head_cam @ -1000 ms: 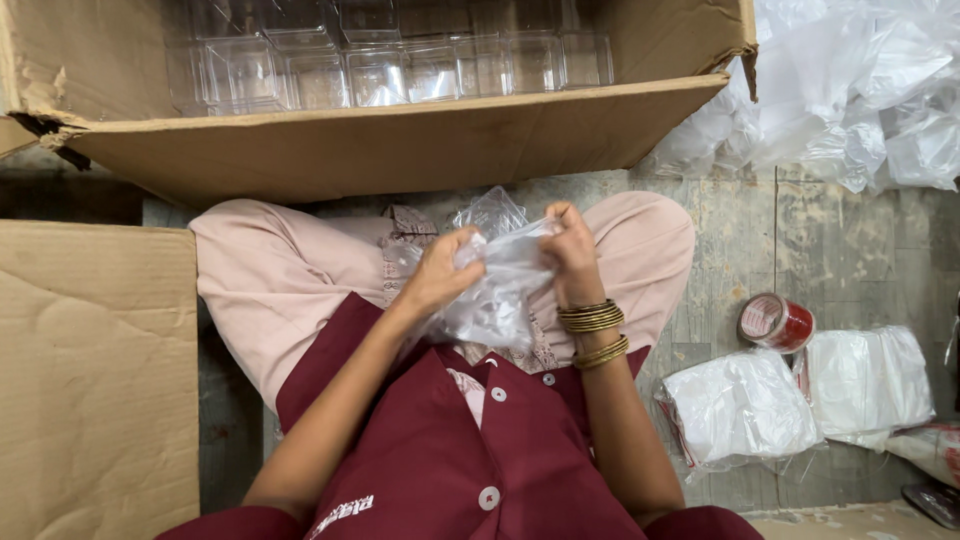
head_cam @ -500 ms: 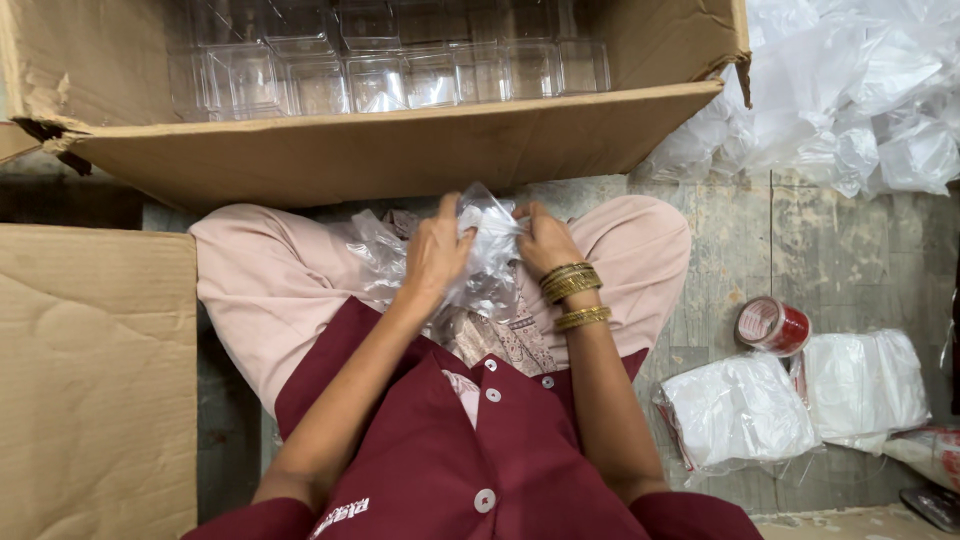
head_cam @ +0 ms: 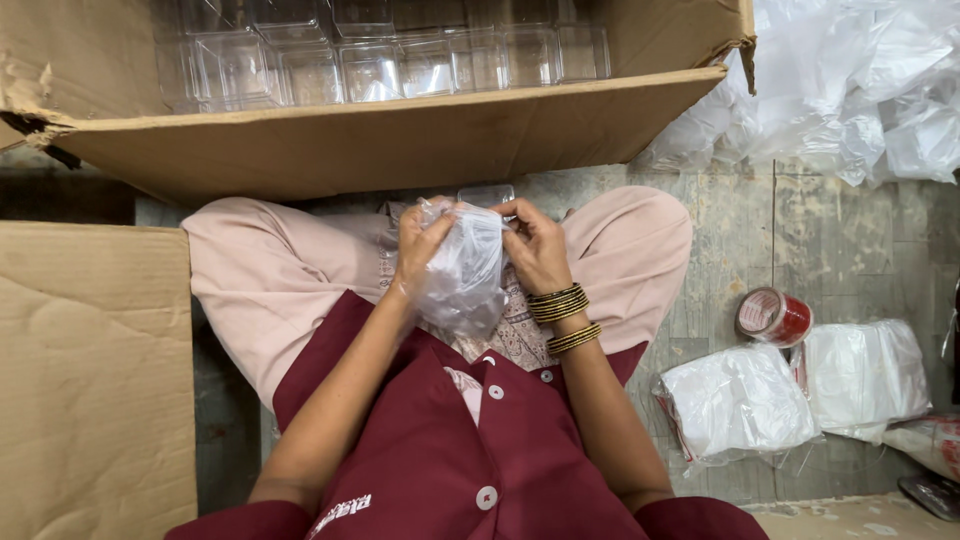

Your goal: The person sits on the floor and packs clear plastic boxes into clear plastic bags, twisting the bags closed, and places the bagged boxes into a large cardboard box alongside other bagged boxes. Another worker nearby handles bagged boxes as well.

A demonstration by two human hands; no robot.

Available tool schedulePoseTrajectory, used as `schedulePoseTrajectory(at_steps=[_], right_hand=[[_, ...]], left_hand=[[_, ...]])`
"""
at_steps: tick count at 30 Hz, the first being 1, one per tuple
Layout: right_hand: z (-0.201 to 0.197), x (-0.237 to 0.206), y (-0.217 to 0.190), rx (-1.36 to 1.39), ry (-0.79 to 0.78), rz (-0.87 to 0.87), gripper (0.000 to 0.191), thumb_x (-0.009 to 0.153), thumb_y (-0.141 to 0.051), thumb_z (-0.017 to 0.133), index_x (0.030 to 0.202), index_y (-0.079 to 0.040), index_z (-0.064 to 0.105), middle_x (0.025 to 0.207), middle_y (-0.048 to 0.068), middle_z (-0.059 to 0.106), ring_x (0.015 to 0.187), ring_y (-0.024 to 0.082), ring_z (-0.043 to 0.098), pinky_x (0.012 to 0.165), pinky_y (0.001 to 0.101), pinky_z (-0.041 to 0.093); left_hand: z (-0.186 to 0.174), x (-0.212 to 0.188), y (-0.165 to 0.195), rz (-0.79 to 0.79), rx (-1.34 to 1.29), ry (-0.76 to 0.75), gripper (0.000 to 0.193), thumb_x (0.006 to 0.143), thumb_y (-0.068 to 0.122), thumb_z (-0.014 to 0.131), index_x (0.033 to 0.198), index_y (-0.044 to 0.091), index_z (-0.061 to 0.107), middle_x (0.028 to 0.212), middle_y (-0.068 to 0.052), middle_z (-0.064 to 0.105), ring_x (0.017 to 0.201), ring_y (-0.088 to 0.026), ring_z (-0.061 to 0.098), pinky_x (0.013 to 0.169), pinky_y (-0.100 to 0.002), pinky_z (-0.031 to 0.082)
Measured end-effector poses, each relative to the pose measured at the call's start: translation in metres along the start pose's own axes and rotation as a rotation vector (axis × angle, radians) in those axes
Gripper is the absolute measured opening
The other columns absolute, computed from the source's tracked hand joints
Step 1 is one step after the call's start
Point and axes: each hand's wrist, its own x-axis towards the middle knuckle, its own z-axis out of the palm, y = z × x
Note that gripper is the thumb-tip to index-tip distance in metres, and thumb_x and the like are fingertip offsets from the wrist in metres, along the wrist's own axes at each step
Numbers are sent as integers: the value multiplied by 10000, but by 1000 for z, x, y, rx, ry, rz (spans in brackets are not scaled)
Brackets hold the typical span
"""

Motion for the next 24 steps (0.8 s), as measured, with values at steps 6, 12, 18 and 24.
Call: schedulePoseTrajectory(at_steps=[6, 12, 18, 24], right_hand=[[4, 6, 22, 454, 30, 139, 221, 903, 37, 541, 1103, 13, 632, 1127, 20, 711, 956, 65, 673, 863, 223, 563], [-13, -13, 27, 735, -163, 341, 155, 1089, -90, 575, 1045, 43, 641, 877, 56, 711, 726, 94, 670, 638, 231, 561], [-53, -35, 3, 1060, -219, 346, 150, 1038, -152, 559, 1047, -26, 642, 696, 27, 647, 475, 53, 545, 400, 182, 445], [-197, -37, -55, 783, 627, -83, 128, 1036, -132, 530, 930, -90, 587, 730, 22, 598, 492, 78, 461, 404, 226, 369]], left_hand=[[7, -18, 15, 166, 137, -89, 71, 960, 32, 707, 973, -23, 751, 833, -21, 674, 700, -68, 568, 618, -235, 446], [6, -20, 29, 30, 94, -202, 169, 895, 34, 627, 1004, -5, 751, 993, -71, 766, 828, -132, 719, 747, -286, 601], [2, -21, -12, -131, 237, -82, 325, 851, -17, 493, 1093, 150, 632, 973, 43, 713, 877, -79, 693, 737, -257, 601], [-46, -9, 1, -45, 609, -107, 286, 1032, 282, 654, 850, 71, 716, 690, 54, 530, 609, -39, 425, 529, -234, 303]])
